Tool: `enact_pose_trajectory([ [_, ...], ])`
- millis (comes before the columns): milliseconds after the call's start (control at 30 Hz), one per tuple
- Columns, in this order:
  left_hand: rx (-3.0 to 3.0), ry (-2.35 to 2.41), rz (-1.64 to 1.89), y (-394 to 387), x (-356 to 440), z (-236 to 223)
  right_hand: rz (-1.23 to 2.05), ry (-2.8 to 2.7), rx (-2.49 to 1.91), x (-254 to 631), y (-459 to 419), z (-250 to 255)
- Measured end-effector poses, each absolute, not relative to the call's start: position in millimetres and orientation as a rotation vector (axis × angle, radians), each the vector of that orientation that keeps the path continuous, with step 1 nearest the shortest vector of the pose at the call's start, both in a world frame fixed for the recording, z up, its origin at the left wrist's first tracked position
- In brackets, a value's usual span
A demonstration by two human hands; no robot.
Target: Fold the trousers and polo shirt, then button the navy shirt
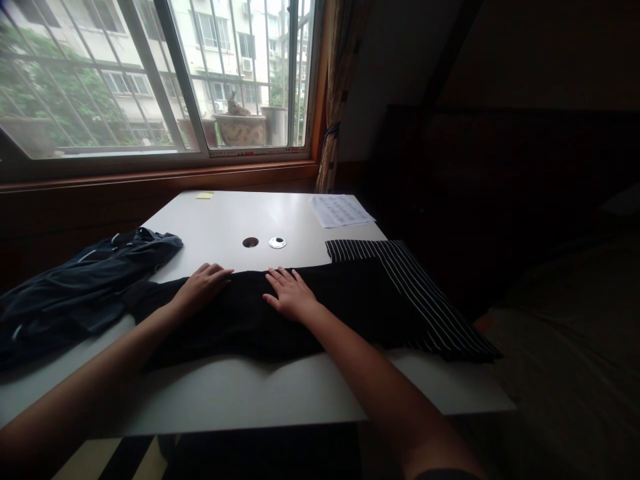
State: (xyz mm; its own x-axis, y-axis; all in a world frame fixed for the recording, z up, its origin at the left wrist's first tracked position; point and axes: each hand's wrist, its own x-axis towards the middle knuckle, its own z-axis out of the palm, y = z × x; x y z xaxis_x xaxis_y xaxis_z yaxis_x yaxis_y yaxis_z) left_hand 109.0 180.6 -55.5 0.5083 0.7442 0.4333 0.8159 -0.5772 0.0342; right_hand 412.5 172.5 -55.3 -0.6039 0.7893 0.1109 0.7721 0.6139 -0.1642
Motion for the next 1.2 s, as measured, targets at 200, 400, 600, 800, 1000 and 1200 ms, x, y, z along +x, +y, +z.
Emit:
enact_pose_trajectory([
  [200, -2.608, -1.36, -0.667, 184.7, 109.6, -54.5, 0.07, -2.57, -1.251, 404.7, 175.3, -50.0],
  [400, -2.612, -1.382, -0.803, 182.9, 107.3, -60.2, -0.005, -2.483, -1.038, 356.5, 195.2, -36.0],
  [600, -2.666, -1.329, -0.841, 182.5, 101.4, -57.9, -0.031, -2.552, -0.997, 324.2, 202.8, -40.0],
  [800, -2.773, -1.304, -0.843, 180.2, 77.6, -54.0, -0.03, -2.589, -0.914, 331.8, 205.8, -46.5],
  [1000, -2.757, -1.337, -0.836, 178.0, 53.6, -52.1, 0.059, -2.602, -0.803, 340.2, 214.7, -49.8],
  [1200, -2.785, -1.362, -0.753, 168.3, 45.8, -50.1, 0.13, -2.651, -0.752, 349.8, 217.0, -53.2],
])
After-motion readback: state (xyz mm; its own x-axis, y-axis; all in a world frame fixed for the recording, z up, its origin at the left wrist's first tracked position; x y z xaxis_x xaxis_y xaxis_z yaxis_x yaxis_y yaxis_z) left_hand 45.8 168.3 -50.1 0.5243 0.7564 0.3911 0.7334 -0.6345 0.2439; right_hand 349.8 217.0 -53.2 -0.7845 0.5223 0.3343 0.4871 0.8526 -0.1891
